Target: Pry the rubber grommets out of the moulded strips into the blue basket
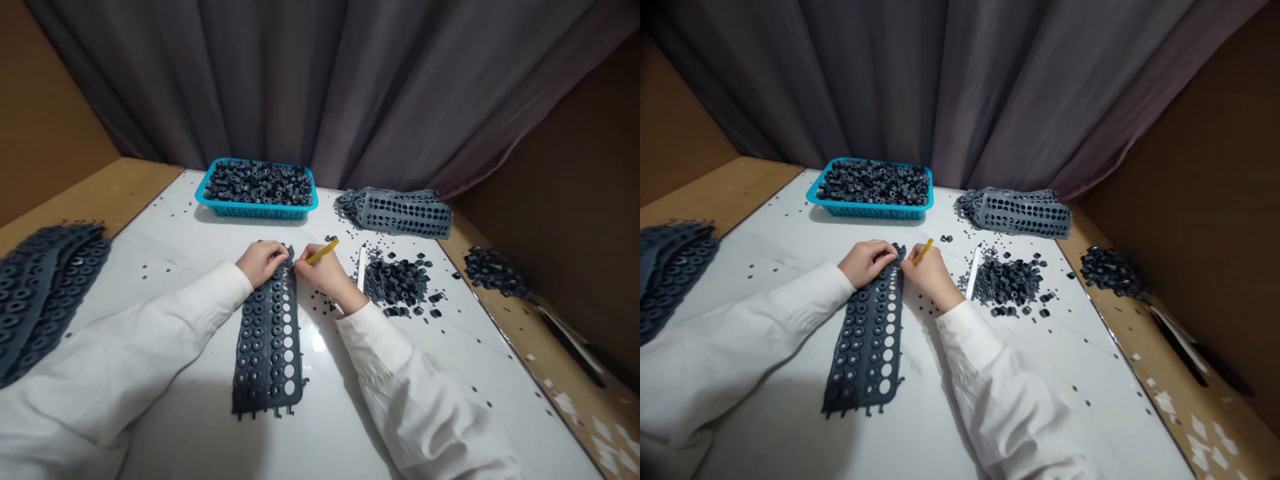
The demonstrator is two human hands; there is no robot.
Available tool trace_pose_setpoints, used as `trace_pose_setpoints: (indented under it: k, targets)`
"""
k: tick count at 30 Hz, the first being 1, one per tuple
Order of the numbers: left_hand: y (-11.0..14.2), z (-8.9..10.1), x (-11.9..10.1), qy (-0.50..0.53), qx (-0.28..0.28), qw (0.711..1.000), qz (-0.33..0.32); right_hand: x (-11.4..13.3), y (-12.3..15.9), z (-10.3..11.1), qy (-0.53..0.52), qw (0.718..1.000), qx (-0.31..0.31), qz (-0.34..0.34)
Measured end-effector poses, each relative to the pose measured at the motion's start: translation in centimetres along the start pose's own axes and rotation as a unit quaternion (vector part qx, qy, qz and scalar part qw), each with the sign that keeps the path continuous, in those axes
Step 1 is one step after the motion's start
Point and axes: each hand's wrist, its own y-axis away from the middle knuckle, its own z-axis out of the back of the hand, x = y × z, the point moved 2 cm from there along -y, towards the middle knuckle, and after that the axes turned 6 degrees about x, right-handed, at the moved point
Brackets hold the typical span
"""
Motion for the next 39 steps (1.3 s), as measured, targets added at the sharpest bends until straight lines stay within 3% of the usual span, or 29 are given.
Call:
trace_pose_setpoints:
  k: [3,6,10,13,18,21,25,29,34,36,39]
  targets:
    - [-0.2,0.4,-0.2,0.014,-0.002,1.000,-0.005,0.1,0.1,-0.1,-0.004,1.000,-0.004,0.003]
    - [-0.3,0.9,0.2,0.035,-0.012,0.998,0.042,0.3,0.2,-0.1,-0.008,1.000,-0.004,0.011]
    - [-0.4,1.4,0.8,0.172,-0.024,0.979,0.103,0.5,0.3,0.4,-0.006,0.999,-0.030,0.024]
    - [-0.5,1.4,0.7,0.332,-0.018,0.934,0.132,0.8,0.3,1.4,-0.027,0.998,-0.049,0.028]
    - [-0.7,1.2,0.1,0.532,-0.003,0.829,0.173,1.1,0.2,2.7,-0.133,0.987,-0.083,0.037]
    - [-0.7,1.2,-0.4,0.595,0.018,0.783,0.179,1.0,0.0,2.7,-0.201,0.974,-0.095,0.048]
    - [-0.6,1.1,-0.8,0.638,0.046,0.748,0.177,0.7,-0.1,2.6,-0.224,0.967,-0.102,0.062]
    - [-0.6,1.0,-0.8,0.651,0.056,0.735,0.182,0.6,-0.1,2.4,-0.259,0.960,-0.082,0.072]
    - [-0.6,1.0,-1.0,0.652,0.035,0.737,0.176,1.3,0.2,2.0,-0.386,0.919,0.003,0.081]
    - [-0.6,1.0,-1.4,0.652,0.016,0.738,0.171,1.6,0.4,1.8,-0.409,0.909,-0.005,0.078]
    - [-0.6,1.2,-2.0,0.651,-0.022,0.742,0.161,2.0,0.7,1.6,-0.392,0.915,-0.052,0.074]
